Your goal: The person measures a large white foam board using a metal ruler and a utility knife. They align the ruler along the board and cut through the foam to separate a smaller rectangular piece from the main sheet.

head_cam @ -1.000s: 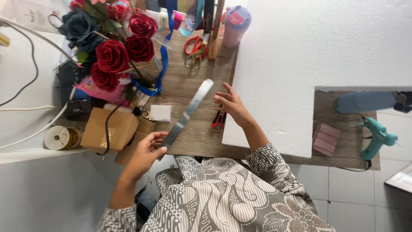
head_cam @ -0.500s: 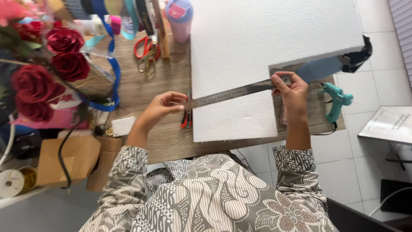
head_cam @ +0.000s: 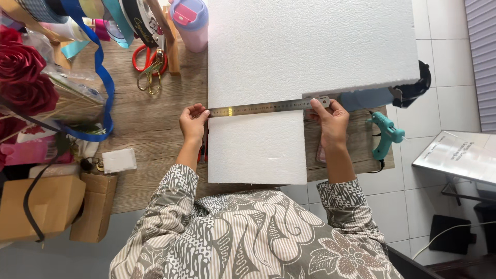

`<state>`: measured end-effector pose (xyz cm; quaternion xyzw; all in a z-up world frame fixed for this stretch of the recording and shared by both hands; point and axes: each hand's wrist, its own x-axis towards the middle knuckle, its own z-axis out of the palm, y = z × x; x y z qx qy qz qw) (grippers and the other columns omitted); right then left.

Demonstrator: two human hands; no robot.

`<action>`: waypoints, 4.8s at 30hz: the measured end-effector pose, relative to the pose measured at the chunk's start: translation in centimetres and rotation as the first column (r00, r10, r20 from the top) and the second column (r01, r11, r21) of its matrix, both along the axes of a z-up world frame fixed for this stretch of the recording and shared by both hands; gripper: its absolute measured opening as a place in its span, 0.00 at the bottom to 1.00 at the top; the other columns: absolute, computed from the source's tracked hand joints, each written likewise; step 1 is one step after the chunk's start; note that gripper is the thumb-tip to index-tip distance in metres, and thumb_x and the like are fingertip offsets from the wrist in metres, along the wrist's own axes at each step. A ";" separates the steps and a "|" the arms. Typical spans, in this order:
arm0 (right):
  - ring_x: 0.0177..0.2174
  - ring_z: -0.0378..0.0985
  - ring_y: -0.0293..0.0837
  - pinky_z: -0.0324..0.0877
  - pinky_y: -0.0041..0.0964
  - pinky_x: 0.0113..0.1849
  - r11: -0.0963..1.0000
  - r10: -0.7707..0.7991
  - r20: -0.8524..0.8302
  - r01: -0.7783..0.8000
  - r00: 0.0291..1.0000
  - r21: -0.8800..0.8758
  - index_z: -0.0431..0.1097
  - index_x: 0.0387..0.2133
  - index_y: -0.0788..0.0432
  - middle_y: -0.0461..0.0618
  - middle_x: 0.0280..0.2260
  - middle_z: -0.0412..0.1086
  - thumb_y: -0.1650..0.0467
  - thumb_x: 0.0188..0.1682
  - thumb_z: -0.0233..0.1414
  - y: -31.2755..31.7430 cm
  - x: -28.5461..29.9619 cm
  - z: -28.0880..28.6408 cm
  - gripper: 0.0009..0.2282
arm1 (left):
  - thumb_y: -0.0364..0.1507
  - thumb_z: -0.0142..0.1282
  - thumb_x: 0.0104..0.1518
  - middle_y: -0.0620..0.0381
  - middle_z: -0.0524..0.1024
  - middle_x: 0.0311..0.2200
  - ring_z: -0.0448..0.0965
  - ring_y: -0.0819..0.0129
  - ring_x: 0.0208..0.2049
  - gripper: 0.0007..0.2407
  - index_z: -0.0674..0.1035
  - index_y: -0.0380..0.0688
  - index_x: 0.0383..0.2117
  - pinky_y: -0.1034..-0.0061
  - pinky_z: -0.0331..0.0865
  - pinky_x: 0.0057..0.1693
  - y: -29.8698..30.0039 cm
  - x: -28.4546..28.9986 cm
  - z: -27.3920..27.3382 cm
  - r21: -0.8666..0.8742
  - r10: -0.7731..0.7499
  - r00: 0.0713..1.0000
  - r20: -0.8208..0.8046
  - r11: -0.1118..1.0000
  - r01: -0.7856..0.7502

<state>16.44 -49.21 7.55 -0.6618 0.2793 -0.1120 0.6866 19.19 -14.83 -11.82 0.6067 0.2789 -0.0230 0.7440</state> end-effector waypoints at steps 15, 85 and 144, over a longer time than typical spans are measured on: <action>0.27 0.75 0.33 0.77 0.32 0.31 0.998 0.004 -0.039 -0.007 0.999 -0.067 0.70 0.28 0.55 0.43 0.25 0.71 0.70 0.46 0.62 1.8 0.1 -1.2 0.07 | 0.20 0.62 0.50 0.55 0.80 0.34 0.82 0.69 0.35 0.09 0.79 0.45 0.36 0.81 0.80 0.37 -2.0 -0.7 4.4 0.315 0.038 0.995 -0.092 0.949 -0.007; 0.26 0.70 0.32 0.68 0.27 0.29 0.976 0.179 -0.261 -0.205 0.948 -0.076 0.70 0.27 0.66 0.52 0.23 0.75 0.77 0.43 0.61 3.2 -24.1 1.6 0.06 | 0.41 0.43 0.66 0.54 0.52 0.68 0.50 0.61 0.69 0.25 0.56 0.48 0.67 0.64 0.42 0.70 -15.0 -3.9 14.3 0.903 -0.917 0.283 0.282 0.353 0.244; 0.31 0.71 0.31 0.69 0.22 0.37 0.968 0.249 -0.318 -0.237 0.915 0.076 0.67 0.51 0.61 0.42 0.28 0.67 0.75 0.44 0.58 3.7 -22.7 3.4 0.20 | 0.42 0.45 0.69 0.54 0.50 0.69 0.51 0.60 0.70 0.27 0.53 0.42 0.67 0.60 0.51 0.70 -14.5 -3.6 15.7 0.951 -0.963 0.235 0.132 0.190 0.243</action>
